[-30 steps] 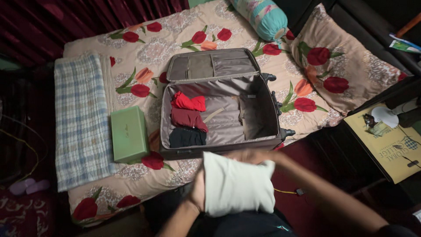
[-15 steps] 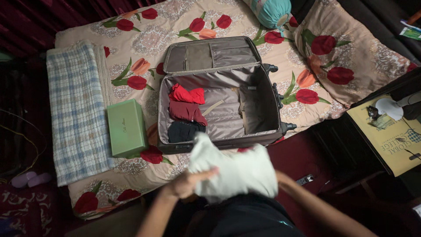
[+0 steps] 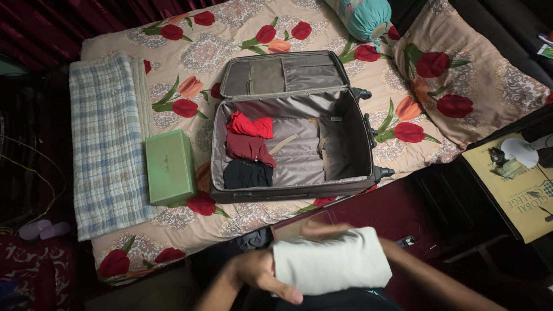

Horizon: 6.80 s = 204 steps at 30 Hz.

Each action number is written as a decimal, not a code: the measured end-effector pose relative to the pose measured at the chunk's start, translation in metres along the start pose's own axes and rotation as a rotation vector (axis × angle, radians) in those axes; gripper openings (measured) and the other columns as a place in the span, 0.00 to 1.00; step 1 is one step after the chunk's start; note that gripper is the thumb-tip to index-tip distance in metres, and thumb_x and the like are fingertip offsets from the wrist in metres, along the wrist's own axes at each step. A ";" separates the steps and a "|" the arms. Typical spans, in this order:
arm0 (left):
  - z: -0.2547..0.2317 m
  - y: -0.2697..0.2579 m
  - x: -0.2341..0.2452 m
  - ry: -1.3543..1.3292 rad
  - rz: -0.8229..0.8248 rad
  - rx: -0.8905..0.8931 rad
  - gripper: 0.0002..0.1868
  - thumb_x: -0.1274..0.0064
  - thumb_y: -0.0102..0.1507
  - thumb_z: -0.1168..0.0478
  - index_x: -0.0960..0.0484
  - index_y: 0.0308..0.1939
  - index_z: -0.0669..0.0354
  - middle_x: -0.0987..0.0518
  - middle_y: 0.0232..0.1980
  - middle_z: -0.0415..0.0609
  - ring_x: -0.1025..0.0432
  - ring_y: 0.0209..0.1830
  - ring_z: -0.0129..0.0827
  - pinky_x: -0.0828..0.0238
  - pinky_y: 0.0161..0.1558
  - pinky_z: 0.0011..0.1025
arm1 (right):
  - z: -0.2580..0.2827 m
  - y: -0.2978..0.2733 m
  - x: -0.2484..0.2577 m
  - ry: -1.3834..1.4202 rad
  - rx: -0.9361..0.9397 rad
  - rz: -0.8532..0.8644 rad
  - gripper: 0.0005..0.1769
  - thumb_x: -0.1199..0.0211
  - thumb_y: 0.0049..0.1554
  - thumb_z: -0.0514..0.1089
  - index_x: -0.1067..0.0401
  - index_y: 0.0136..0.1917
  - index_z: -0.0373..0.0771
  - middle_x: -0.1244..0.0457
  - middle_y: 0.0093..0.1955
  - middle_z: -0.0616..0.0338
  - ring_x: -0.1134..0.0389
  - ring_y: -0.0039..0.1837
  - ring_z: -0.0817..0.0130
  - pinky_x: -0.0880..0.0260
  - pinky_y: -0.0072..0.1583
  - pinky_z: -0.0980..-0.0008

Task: The person opens a suitcase on a bed, then retrieves folded clothes from a drawer and places them into the suitcase. They fold and pack several shirts and pants one by one.

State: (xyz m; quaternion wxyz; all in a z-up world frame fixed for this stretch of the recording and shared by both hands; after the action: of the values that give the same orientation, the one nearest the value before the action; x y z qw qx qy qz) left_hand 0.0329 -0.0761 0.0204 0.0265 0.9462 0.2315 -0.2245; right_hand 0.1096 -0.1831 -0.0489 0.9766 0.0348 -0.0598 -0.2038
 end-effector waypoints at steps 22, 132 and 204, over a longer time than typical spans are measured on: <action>0.049 0.041 0.078 0.644 -0.453 0.115 0.55 0.37 0.53 0.31 0.33 0.77 0.55 0.32 0.77 0.57 0.38 0.76 0.43 0.42 0.71 0.43 | -0.179 -0.055 -0.005 -0.046 -0.419 0.037 0.29 0.30 0.53 0.41 0.29 0.67 0.38 0.33 0.63 0.55 0.34 0.61 0.73 0.28 0.60 0.70; 0.788 -0.224 0.407 0.717 -0.684 0.941 0.47 0.29 0.53 0.37 0.24 0.63 0.70 0.27 0.68 0.65 0.34 0.71 0.52 0.42 0.73 0.41 | -0.530 -0.022 -0.186 0.359 -0.820 -0.692 0.10 0.44 0.66 0.40 0.30 0.59 0.35 0.31 0.46 0.57 0.30 0.44 0.71 0.28 0.45 0.70; -0.276 -0.055 0.109 0.734 -1.280 -0.864 0.17 0.36 0.67 0.65 0.18 0.57 0.72 0.14 0.51 0.59 0.18 0.48 0.33 0.17 0.52 0.30 | 0.195 0.113 0.186 -0.744 -0.078 -0.701 0.24 0.42 0.68 0.55 0.23 0.48 0.30 0.34 0.33 0.49 0.36 0.38 0.68 0.34 0.41 0.63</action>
State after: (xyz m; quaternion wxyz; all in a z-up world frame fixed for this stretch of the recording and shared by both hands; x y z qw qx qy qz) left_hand 0.2082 0.0615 0.2232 0.1765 0.5528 0.7805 0.2326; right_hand 0.2975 -0.1625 0.1741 0.7626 -0.0588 -0.3804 -0.5199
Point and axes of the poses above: each hand's wrist, its own y-axis towards the middle knuckle, its own x-axis out of the back of the hand, z = x × y, the point moved 10 cm from there along y, towards the middle knuckle
